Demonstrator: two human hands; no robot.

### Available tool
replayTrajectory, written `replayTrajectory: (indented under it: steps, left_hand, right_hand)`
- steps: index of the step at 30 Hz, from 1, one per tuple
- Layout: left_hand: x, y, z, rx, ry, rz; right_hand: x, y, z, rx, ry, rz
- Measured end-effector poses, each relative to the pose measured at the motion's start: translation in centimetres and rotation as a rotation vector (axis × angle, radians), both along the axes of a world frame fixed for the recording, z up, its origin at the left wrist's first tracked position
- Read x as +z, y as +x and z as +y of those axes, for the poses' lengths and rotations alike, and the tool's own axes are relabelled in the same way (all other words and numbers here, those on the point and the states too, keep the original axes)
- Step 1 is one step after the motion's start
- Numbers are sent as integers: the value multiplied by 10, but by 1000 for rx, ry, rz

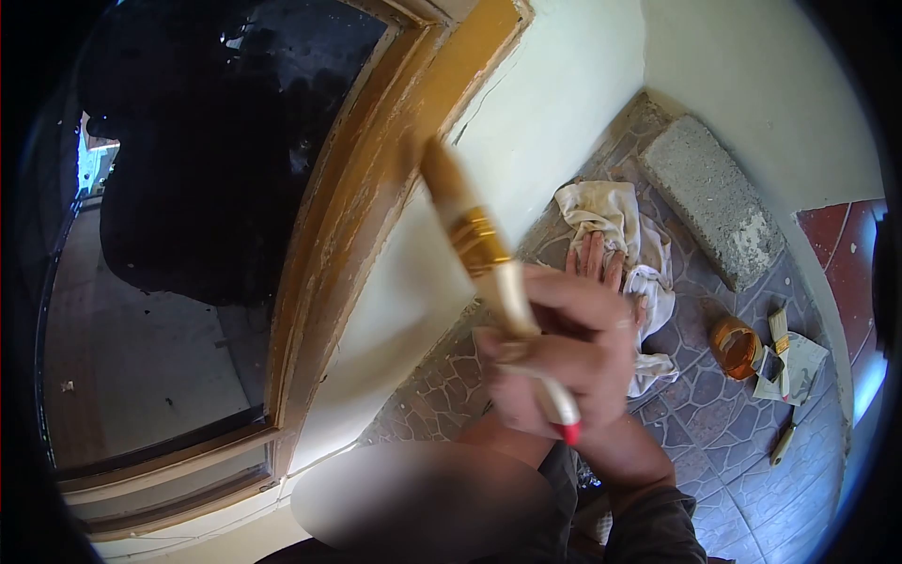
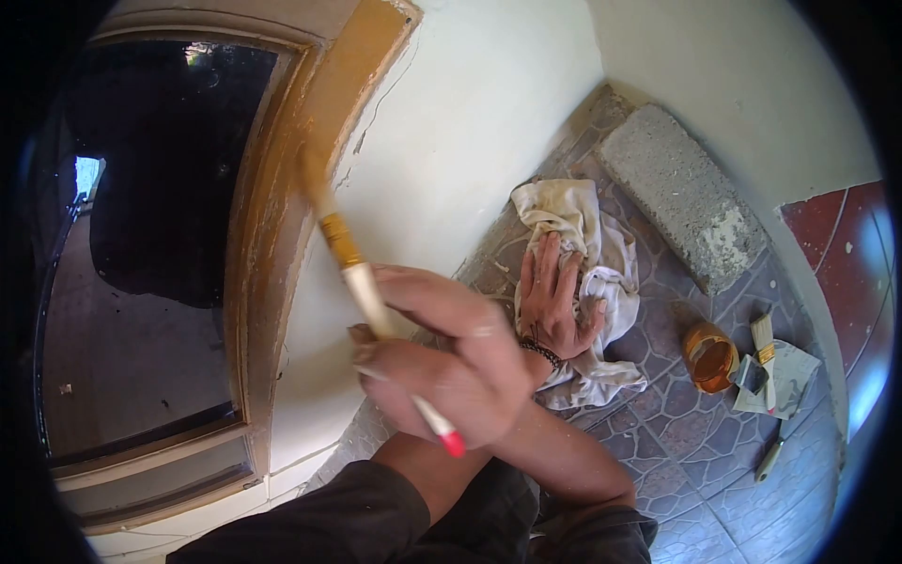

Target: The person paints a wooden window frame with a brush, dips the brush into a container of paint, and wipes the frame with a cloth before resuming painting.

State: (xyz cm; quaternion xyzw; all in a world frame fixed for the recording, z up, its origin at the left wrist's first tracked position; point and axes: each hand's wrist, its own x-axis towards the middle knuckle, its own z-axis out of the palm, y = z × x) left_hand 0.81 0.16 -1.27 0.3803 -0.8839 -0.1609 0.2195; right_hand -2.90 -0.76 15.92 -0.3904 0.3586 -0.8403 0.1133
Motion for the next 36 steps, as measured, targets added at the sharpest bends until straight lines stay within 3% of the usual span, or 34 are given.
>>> replayTrajectory:
  steps: [4,9,13,16,17,19,25,28,36]
  left_hand:
    - [-4,11,2,6,7,-16]
    - [-8,14,-1,5,15,-46]
    - [-10,20,0,3,24,-72]
    - [-10,21,-1,1,29,-85]
    - [-11,22,-2,0,31,-90]
    - [-11,22,-3,-1,34,-101]
    - [-10,31,-4,-4,50,-140]
    - [-11,36,-6,-6,57,-159]
    - [-12,46,-11,-6,78,-204]
  right_hand:
    - [-1,-1,9,-58,81,-234]
    - [2,2,12,93,162,-179]
    - [0,11,-7,-71,153,-192]
    - [6,14,-19,-120,70,-387]
    - [5,11,-16,-120,70,-386]
    - [4,5,-6,50,206,-55]
    - [12,23,5,125,217,-80]
    - [15,24,5,66,129,-292]
    - [12,11,-5,4,190,-167]
